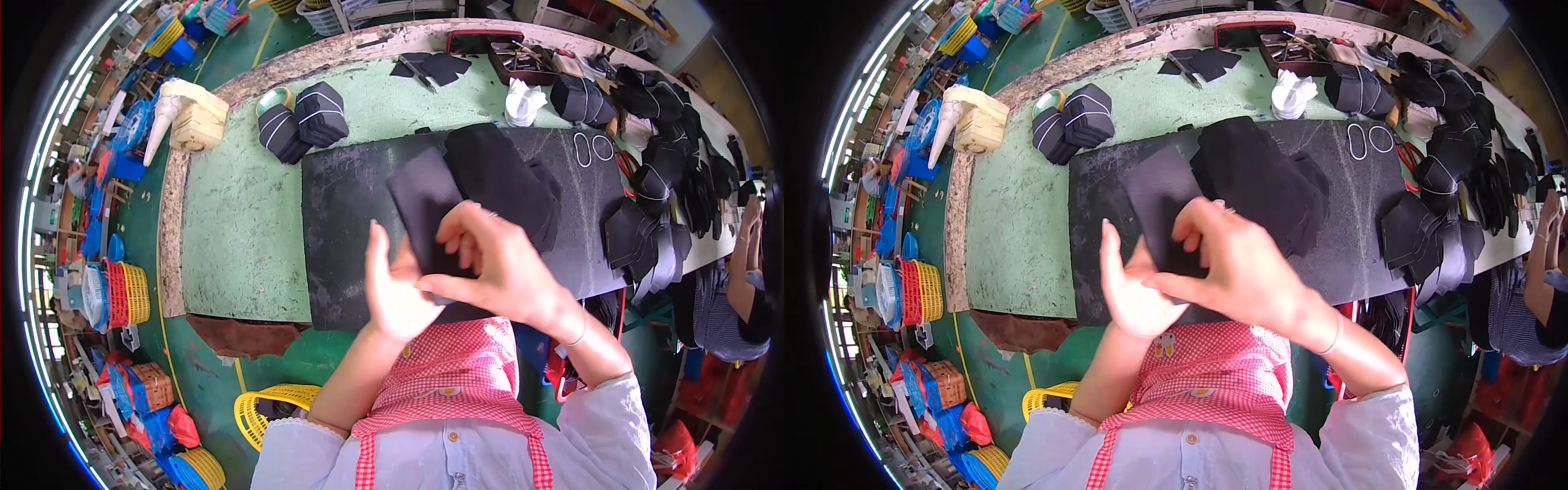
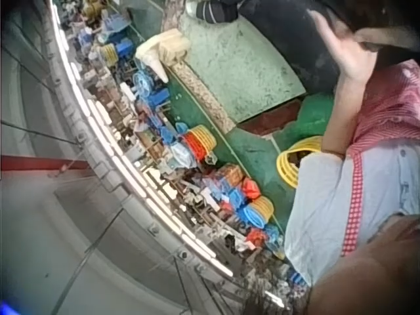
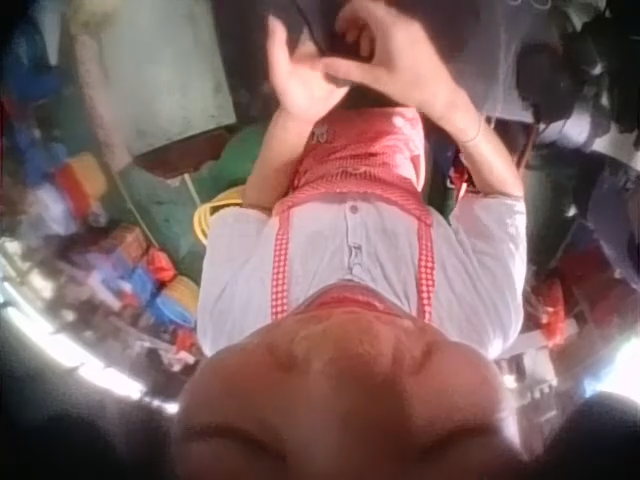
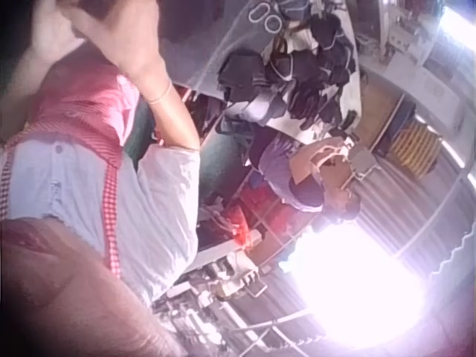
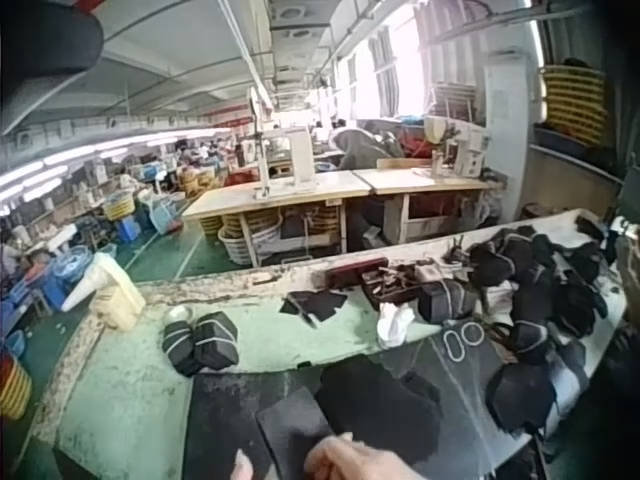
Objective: Sorting and stacking black fabric shoe components at a workbench in a factory.
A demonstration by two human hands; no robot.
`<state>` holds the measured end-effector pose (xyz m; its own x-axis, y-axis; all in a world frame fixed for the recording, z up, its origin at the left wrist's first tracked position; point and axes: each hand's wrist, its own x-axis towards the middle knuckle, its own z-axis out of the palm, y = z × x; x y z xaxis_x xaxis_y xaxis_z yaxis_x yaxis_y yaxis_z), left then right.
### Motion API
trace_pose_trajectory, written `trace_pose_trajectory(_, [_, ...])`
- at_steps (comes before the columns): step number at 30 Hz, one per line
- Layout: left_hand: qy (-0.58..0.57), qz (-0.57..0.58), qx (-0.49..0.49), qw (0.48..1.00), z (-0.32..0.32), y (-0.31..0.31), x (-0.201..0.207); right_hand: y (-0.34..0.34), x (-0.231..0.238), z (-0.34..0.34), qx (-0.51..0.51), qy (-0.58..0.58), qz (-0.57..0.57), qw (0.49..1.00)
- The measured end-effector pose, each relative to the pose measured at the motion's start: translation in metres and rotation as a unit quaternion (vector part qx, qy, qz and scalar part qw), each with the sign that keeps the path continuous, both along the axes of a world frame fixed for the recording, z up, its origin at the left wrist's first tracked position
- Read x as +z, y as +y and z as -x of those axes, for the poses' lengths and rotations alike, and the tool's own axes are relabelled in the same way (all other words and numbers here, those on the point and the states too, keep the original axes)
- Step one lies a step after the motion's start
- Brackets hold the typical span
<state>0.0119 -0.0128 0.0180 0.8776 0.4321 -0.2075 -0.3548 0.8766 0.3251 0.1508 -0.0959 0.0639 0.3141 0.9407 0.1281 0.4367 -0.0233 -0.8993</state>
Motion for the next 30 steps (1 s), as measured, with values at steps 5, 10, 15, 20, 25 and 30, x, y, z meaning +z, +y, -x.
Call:
trace_pose_trajectory(5, [-0.016, -0.105, -0.029, 0.994, 0.000, -0.002, -0.001, -0.001, -0.026, -0.014, 0.085, 0.236, 0.055, 0.966])
trace_pose_trajectory(10, [0.023, -0.136, -0.029, 0.990, 0.000, 0.004, -0.009, -0.003, -0.029, -0.025, 0.124, 0.315, 0.124, 0.933])
trace_pose_trajectory(15, [0.033, -0.154, 0.019, 0.987, -0.009, 0.001, -0.007, -0.002, -0.024, -0.025, 0.107, 0.315, 0.113, 0.936])
trace_pose_trajectory(20, [0.161, -0.098, 0.078, 0.979, 0.023, 0.036, -0.046, -0.004, -0.016, -0.050, -0.012, 0.255, 0.070, 0.964])
trace_pose_trajectory(25, [0.160, -0.131, 0.067, 0.976, 0.022, 0.024, -0.031, 0.001, -0.009, -0.050, 0.012, 0.228, 0.092, 0.969])
trace_pose_trajectory(30, [0.105, -0.245, 0.054, 0.962, -0.002, 0.004, -0.004, 0.002, -0.017, -0.019, 0.046, 0.228, 0.108, 0.966])
